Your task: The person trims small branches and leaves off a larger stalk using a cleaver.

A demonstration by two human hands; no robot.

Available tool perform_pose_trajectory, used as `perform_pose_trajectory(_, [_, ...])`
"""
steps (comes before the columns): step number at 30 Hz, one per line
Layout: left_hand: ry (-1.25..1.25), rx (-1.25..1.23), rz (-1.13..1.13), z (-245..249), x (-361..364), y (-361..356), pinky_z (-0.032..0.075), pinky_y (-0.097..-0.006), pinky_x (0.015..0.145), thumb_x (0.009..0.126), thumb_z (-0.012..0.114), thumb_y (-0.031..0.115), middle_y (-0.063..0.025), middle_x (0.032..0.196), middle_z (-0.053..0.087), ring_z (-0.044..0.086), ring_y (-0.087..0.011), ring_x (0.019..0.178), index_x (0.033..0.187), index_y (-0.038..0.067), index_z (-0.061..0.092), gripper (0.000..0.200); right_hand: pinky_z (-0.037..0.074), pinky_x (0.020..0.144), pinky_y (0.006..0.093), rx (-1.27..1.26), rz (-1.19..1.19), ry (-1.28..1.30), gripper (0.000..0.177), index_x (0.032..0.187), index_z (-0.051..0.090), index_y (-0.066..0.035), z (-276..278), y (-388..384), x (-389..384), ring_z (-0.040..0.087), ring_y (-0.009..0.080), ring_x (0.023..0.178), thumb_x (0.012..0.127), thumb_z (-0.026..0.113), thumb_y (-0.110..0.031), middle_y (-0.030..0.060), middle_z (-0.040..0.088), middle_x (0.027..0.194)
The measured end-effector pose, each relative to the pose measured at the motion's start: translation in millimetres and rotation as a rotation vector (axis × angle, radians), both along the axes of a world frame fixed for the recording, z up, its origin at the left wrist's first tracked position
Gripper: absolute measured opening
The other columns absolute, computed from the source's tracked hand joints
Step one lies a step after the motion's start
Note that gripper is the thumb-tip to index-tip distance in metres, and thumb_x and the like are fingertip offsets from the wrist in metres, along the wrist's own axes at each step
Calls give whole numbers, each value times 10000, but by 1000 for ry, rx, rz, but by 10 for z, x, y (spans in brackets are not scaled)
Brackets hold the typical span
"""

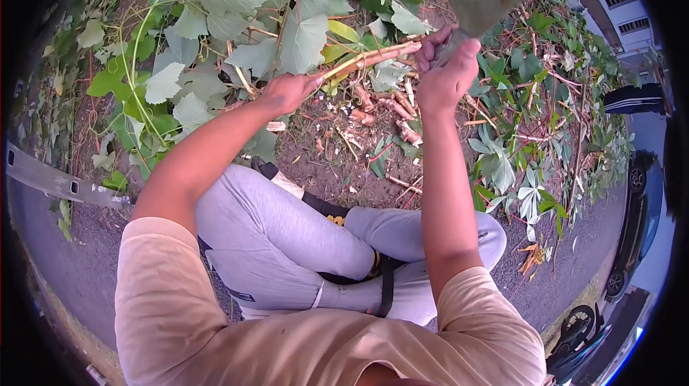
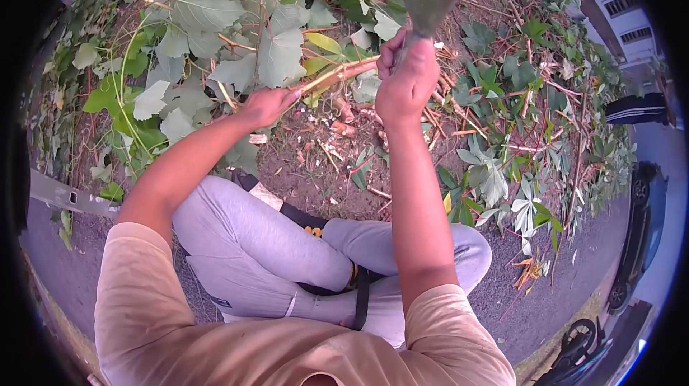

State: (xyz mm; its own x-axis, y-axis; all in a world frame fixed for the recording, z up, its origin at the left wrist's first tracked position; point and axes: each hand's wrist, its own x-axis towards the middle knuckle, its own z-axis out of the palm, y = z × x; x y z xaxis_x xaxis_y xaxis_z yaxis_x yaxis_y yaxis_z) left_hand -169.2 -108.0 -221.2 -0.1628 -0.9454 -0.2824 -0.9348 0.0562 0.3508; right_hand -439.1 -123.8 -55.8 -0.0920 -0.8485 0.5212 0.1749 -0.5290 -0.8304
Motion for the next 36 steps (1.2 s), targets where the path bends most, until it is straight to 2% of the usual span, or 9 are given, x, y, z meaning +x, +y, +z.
perform_pose_trajectory(2, [-18, 55, -9, -83, -14, 68, 561, -571, 913, 1130, 332, 600, -259, 964, 742, 722, -462, 942, 1313, 170, 736, 617, 321, 495, 280, -104, -56, 84, 678, 908, 495, -79, -862, -63, -56, 425, 120, 574, 1110, 303, -697, 34, 499, 704])
perform_pose_trajectory(5, [-7, 40, -56, 77, -19, -62, 565, -571, 908, 1135, 364, 566, -254, 962, 738, 713, -466, 927, 1180, 117, 767, 605, 407, 513, 306, 627, -72, 957, 666, 836, 567, -57, -2069, 63, -278, 504, 135, 572, 1143, 317, -592, 36, 487, 632])
perform_pose_trajectory(8, [-2, -7, -71, 175, -31, 11, 562, -577, 917, 1139, 389, 529, -247, 974, 741, 709, -474, 941, 1142, 93, 764, 575, 391, 503, 293, 901, 31, 575, 626, 896, 571, -29, -1018, 156, -123, 468, 114, 538, 1150, 360, -560, 28, 491, 642])
perform_pose_trajectory(15, [-126, -85, -146, 72, -14, -12, 594, -562, 864, 1135, 403, 530, -241, 909, 749, 742, -430, 913, 1187, 84, 742, 563, 325, 507, 229, 233, -27, 31, 547, 959, 531, -43, 570, 212, 2, 409, 75, 554, 1159, 379, -528, -14, 442, 652])
perform_pose_trajectory(18, [-149, -116, -175, 88, -27, 25, 606, -546, 835, 1138, 397, 528, -215, 879, 757, 753, -413, 871, 1164, 57, 748, 588, 354, 504, 272, -62, -95, 111, 492, 970, 506, -82, -263, -19, -48, 441, 105, 586, 1148, 405, -529, 53, 490, 725])
perform_pose_trajectory(22, [-225, -221, -217, 8, -52, 79, 618, -513, 811, 1140, 394, 526, -185, 859, 766, 766, -381, 863, 1014, 62, 771, 611, 546, 787, 441, 438, -206, 1194, 712, 1039, 678, 59, -2177, -45, -300, 697, 322, 815, 1122, 392, -588, 241, 696, 908])
perform_pose_trajectory(26, [-220, -136, -226, 70, -30, 7, 617, -520, 788, 1131, 405, 547, -202, 836, 760, 762, -396, 846, 1010, 61, 769, 620, 521, 920, 465, 678, 38, 921, 739, 1171, 696, 74, -806, 175, -88, 708, 393, 979, 1111, 397, -599, 254, 736, 1025])
perform_pose_trajectory(30, [-228, -226, -263, 12, 1, 12, 615, -512, 761, 1125, 421, 547, -183, 805, 754, 763, -379, 822, 982, 60, 746, 602, 316, 495, 256, 335, 17, 567, 468, 1037, 587, -57, 126, 58, 85, 418, 49, 566, 1156, 420, -478, -42, 470, 705])
perform_pose_trajectory(36, [-247, -236, -239, 185, 53, 73, 604, -520, 775, 1118, 427, 559, -175, 800, 752, 768, -372, 835, 1068, 60, 696, 570, 330, 495, 239, 71, -55, 358, 455, 1038, 561, -62, 368, 8, 147, 413, 56, 550, 1169, 379, -458, -4, 481, 708])
